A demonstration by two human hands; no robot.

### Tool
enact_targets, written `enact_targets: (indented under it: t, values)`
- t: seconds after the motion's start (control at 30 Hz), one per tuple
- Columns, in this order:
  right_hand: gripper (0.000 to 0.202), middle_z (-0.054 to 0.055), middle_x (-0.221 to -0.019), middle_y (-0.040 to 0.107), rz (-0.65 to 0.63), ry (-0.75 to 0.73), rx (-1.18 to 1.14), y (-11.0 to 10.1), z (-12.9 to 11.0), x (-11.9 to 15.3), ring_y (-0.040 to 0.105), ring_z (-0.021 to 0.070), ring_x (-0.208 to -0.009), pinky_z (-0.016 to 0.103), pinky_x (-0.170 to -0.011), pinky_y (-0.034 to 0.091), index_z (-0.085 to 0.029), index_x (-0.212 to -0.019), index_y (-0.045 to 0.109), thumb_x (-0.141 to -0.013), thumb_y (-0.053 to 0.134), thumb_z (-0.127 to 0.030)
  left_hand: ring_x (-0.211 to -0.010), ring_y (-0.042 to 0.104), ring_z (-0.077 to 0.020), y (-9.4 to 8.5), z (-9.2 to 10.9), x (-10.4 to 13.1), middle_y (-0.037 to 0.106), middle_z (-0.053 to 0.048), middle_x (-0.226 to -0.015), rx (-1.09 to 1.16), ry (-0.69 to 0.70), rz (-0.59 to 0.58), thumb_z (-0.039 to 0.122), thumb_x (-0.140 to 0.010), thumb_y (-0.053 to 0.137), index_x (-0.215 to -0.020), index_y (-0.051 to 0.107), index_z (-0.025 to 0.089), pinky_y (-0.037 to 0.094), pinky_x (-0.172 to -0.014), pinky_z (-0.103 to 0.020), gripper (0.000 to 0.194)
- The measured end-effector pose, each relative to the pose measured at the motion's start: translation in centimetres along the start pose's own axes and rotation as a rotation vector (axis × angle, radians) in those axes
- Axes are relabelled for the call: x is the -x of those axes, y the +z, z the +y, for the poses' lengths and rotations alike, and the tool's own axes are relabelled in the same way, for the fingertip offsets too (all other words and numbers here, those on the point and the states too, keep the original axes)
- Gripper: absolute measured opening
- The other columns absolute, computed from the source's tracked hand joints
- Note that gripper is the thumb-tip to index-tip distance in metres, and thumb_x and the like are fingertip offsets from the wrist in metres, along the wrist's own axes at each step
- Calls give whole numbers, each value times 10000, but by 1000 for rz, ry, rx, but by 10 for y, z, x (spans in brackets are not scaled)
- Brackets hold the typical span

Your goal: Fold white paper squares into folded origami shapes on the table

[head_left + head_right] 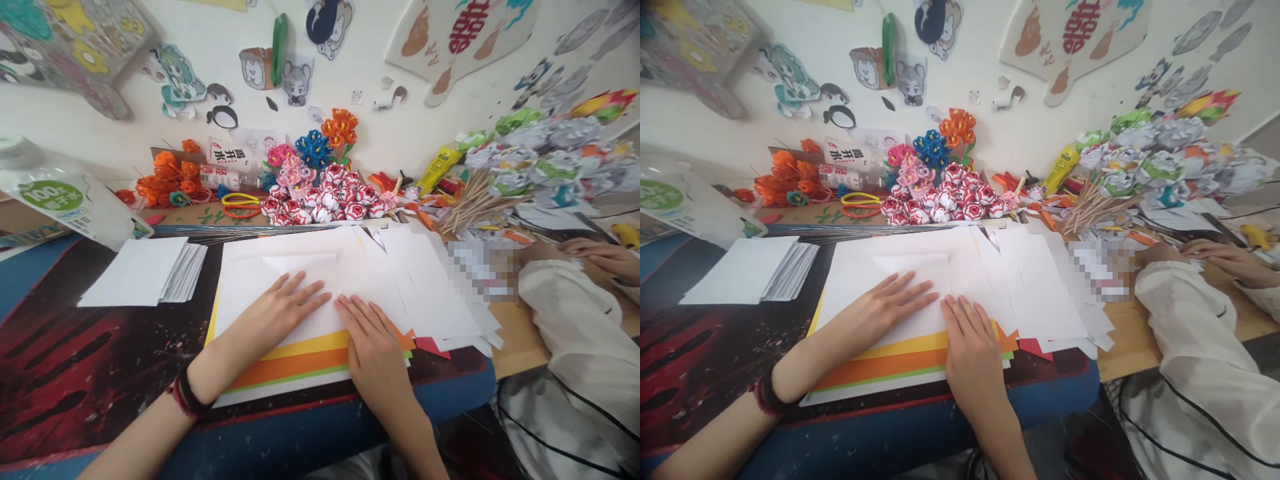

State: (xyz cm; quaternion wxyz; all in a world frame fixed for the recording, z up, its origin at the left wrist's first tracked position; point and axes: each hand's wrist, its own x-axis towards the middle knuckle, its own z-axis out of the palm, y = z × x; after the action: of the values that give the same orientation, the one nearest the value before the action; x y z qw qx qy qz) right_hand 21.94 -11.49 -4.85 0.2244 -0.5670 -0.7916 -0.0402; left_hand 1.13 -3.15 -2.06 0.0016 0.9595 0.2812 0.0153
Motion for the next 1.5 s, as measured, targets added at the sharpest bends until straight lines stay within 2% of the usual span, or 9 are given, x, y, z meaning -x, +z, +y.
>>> enact_targets:
  t: [0.2,0.3,0.37,0.53,0.73,1.1,1.2,1.33,1.5]
  values:
    - [514,71,-1064,710,27,-135,-73,-8,17,-22,586,208,-1033,437,-1005,437,-154,-1128,662,-773,351,48,-1445,202,-229,1,-1,1,338,-67,-1528,-2,6,33,87,-951,311,-1491,248,196,279,-1139,-431,554]
    - [372,67,-814,688,-14,-135,-68,-11,18,-40,585,208,-838,394,-854,483,-155,-917,697,-800,390,19,-1440,220,-237,2,0,2,342,-68,-1526,1,5,44,81,-946,313,-1489,257,198,284,-1135,-436,558]
    - [314,68,-777,658,-51,-107,-36,-9,16,-53,579,208,-805,370,-790,485,-153,-858,684,-833,406,-10,-1435,230,-256,2,0,2,338,-68,-1529,-4,4,43,80,-940,324,-1494,243,191,286,-1131,-451,570]
    - [359,132,-1151,637,-119,-170,11,5,15,-76,575,235,-1083,396,-923,486,-123,-1175,604,-889,398,-55,-1429,242,-271,4,0,3,322,-83,-1535,-16,21,62,85,-933,348,-1503,213,171,286,-1128,-452,592]
    - [473,135,-1473,416,-171,-267,-71,20,29,-80,379,205,-1365,415,-1121,366,-114,-1407,419,-942,335,-90,-1415,274,-279,4,2,2,340,-96,-1526,-22,7,75,89,-930,364,-1491,247,152,299,-1115,-443,576]
    - [537,80,-1527,325,-220,-251,-217,35,41,-74,313,206,-1408,445,-1155,318,-196,-1489,295,-955,309,-143,-1409,279,-305,3,3,3,337,-84,-1529,-26,-8,62,106,-939,329,-1496,228,147,300,-1105,-453,568]
    - [533,89,-1527,322,-229,-247,-218,37,42,-74,304,208,-1412,437,-1162,308,-178,-1487,299,-955,306,-141,-1405,290,-298,3,3,3,341,-80,-1528,-8,-20,63,97,-932,333,-1492,225,155,292,-1108,-448,573]
    - [536,92,-1525,323,-224,-246,-216,38,42,-74,304,205,-1411,441,-1162,306,-181,-1489,292,-955,299,-132,-1387,336,-270,3,6,2,416,-84,-1483,22,-57,96,120,-950,330,-1450,302,177,295,-1105,-426,505]
    - [532,101,-1523,325,-229,-247,-217,35,39,-74,297,203,-1413,439,-1165,304,-162,-1476,322,-947,305,-114,-1324,417,-278,6,14,-5,523,-125,-1371,2,-149,173,109,-945,350,-1353,411,122,341,-1071,-426,413]
